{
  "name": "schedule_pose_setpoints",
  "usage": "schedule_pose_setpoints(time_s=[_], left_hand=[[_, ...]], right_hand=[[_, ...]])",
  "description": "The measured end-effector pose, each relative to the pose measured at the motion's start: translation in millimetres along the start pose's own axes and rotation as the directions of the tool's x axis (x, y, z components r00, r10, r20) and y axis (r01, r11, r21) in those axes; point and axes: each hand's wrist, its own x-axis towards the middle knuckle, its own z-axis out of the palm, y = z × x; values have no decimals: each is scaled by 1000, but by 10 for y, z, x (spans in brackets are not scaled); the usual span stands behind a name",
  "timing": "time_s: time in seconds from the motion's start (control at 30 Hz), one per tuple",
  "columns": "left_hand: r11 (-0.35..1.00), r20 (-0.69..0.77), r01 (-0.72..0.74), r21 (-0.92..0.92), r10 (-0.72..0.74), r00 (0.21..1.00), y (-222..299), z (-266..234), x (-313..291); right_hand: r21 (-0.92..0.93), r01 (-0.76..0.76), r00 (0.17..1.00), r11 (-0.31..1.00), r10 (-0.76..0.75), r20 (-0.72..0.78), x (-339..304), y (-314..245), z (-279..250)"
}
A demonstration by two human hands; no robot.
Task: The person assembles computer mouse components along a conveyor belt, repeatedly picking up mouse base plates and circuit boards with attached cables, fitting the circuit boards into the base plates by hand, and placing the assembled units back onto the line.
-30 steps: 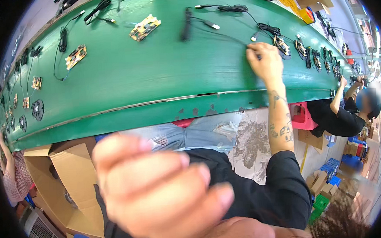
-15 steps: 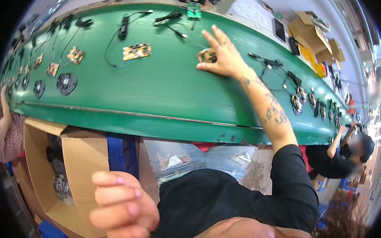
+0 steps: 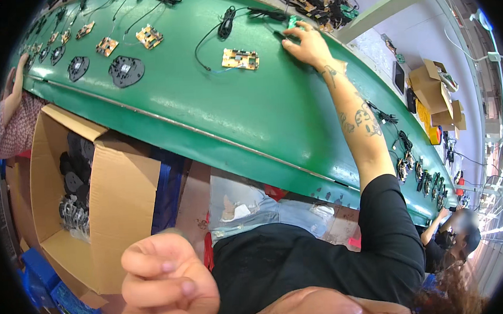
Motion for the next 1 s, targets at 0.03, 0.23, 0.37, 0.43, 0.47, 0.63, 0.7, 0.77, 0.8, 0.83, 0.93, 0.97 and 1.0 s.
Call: schedule_pose_setpoints(time_s=[0.03, 0.23, 0.37, 0.43, 0.47, 0.63, 0.7, 0.77, 0.8, 0.83, 0.93, 0.97, 1.0], left_hand=[[979, -123, 121, 163, -102, 987, 76, 30, -31], [913, 175, 340, 224, -381, 908, -244, -262, -664], [828, 293, 409, 383, -528, 797, -334, -377, -936], [782, 337, 380, 494, -575, 746, -393, -393, -1021], [777, 327, 377, 505, -576, 749, -419, -390, -1032], [767, 365, 378, 519, -599, 713, -450, -260, -971], [800, 417, 351, 487, -566, 711, -545, -171, -904], [749, 386, 347, 564, -611, 692, -439, -207, -862], [741, 374, 345, 576, -614, 695, -425, -209, -830], [767, 395, 330, 551, -588, 706, -535, -184, -800], [572, 362, 233, 786, -733, 576, -685, -389, -586], [542, 366, 216, 812, -762, 534, -902, -416, -462], [469, 337, 152, 870, -791, 511, -1094, -496, -415]], right_hand=[[-15, 75, 989, 997, -77, -127, -56, 0, 99], [-176, 67, 985, 982, -93, -147, -287, -35, -39], [-135, 210, 959, 968, -231, -164, -201, 139, -64], [-76, 256, 955, 964, -265, -135, 64, 248, -237], [-15, 291, 951, 957, -291, -105, 210, 287, -334], [-353, 39, 940, 935, -154, -305, 1680, 822, -1535], [72, -169, 845, 983, 183, -502, 2153, 1323, -1875], [186, -56, 847, 981, 146, -512, 2165, 646, -1489], [252, 19, 817, 967, 131, -562, 2073, 434, -1485], [-274, 126, 504, 954, -299, -810, 1989, 767, -1349], [328, 148, 977, 933, -87, -193, 910, -635, -749], [348, 460, 868, 817, -333, -368, 670, -567, -441], [400, 452, 892, 797, -403, -205, 380, -681, -243]])
